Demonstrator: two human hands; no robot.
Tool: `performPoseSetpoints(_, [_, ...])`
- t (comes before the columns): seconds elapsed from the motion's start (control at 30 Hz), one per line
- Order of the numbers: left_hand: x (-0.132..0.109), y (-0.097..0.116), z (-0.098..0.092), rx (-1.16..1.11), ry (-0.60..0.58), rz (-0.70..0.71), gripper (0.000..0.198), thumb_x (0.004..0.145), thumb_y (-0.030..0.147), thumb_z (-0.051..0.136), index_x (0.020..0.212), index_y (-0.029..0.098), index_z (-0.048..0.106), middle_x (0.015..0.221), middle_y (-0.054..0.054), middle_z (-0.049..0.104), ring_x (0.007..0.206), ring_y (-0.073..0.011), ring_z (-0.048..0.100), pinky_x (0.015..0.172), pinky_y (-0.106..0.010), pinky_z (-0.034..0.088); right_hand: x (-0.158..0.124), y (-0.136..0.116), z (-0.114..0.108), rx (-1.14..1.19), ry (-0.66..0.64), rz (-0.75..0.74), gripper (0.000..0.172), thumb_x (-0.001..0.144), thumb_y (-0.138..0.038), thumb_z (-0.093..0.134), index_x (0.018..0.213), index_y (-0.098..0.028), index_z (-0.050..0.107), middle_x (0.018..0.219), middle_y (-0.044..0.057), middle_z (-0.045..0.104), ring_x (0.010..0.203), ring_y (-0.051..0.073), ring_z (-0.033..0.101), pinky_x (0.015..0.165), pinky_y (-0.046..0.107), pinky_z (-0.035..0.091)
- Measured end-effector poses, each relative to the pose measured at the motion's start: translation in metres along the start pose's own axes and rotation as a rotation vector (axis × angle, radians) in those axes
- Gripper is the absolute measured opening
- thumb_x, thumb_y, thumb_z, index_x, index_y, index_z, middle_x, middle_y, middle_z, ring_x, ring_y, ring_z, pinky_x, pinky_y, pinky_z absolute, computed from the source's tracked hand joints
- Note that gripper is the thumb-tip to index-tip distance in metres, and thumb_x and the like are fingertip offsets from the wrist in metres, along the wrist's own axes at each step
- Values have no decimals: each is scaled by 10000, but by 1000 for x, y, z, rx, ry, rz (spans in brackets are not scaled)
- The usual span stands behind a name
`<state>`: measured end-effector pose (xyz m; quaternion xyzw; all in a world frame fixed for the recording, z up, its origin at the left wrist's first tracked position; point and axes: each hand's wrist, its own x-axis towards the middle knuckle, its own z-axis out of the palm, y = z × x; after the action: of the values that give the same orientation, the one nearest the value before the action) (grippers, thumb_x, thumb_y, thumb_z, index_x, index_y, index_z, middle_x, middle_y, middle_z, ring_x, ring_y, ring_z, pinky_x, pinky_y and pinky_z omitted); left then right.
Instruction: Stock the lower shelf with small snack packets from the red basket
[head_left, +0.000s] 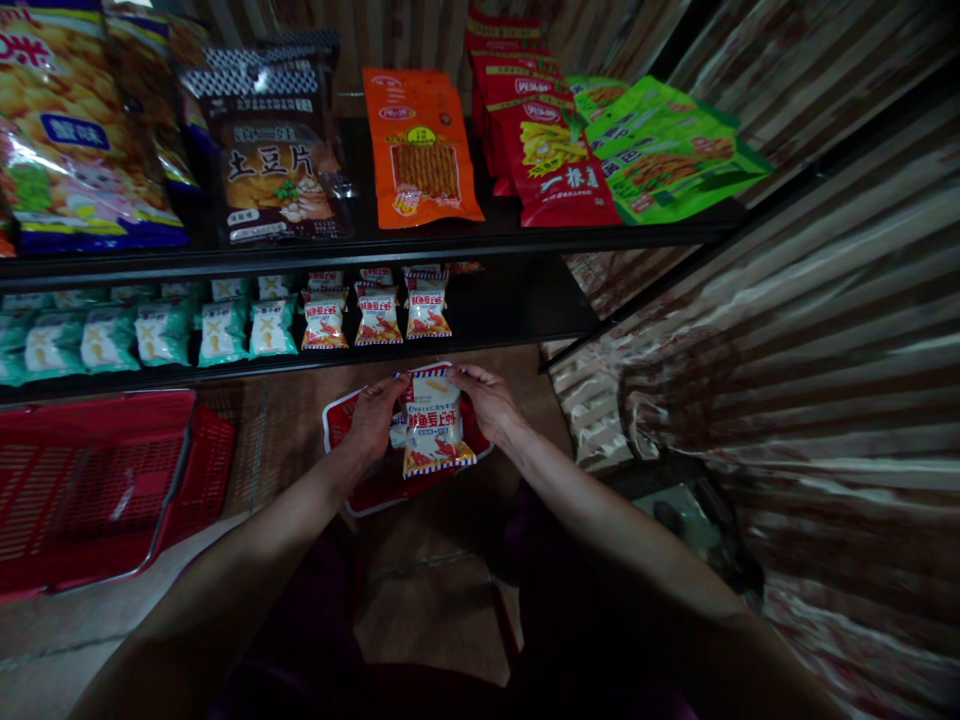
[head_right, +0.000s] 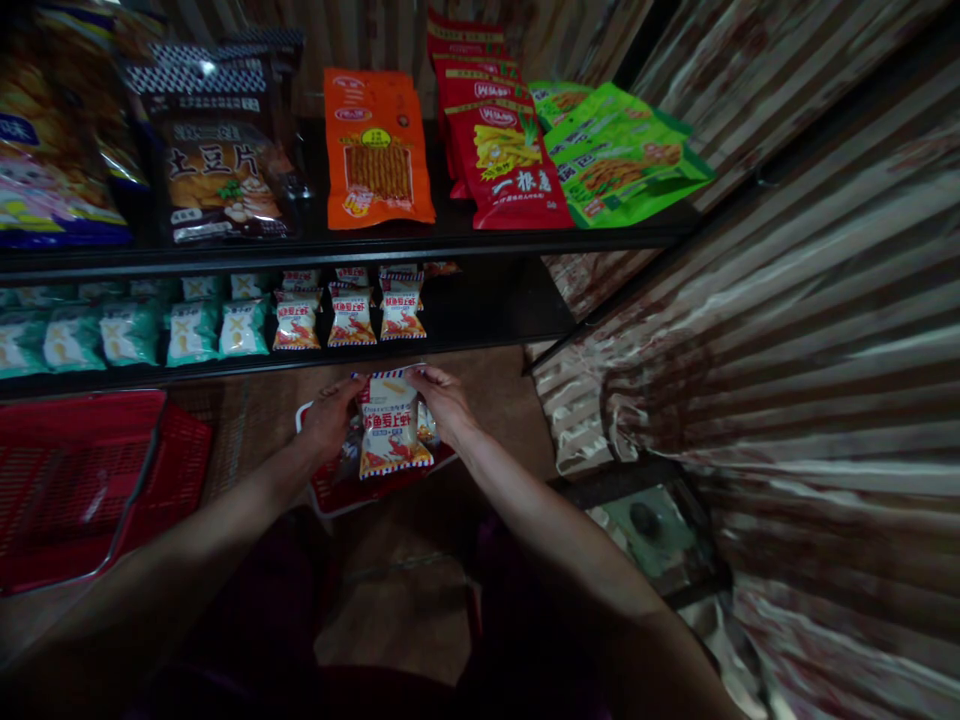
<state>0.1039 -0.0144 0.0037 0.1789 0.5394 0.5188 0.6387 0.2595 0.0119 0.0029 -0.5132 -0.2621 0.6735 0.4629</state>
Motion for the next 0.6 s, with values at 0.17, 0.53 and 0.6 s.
performPoseSetpoints(0.17, [2,-3,2,-17,-105,-39,319,612,446,757,742,172,656,730,-43,697,651,-165,619,617,-276,466,4,-2,2,-3,79,-33,358,439,-380,854,681,-189,672,614,-26,667,575,132,588,612,283,474])
performPoseSetpoints(0.53, [-7,-4,-5,41,-312,-251,306,705,385,696,906,155,681,869,-73,710,731,-182,652,674,-297,489,19,-9,-17,56,231,-40,272,531,-312,801,728,-202,649,666,-17,690,634,156,626,635,297,511])
performPoseSetpoints(0.6, [-10,-5,-5,45,-364,-237,302,693,343,722,928,159,680,914,-75,714,773,-195,662,698,-306,494,19,-10,-18,36,248,-29,269,550,-319,789,749,-212,643,678,-17,692,656,168,637,644,310,515])
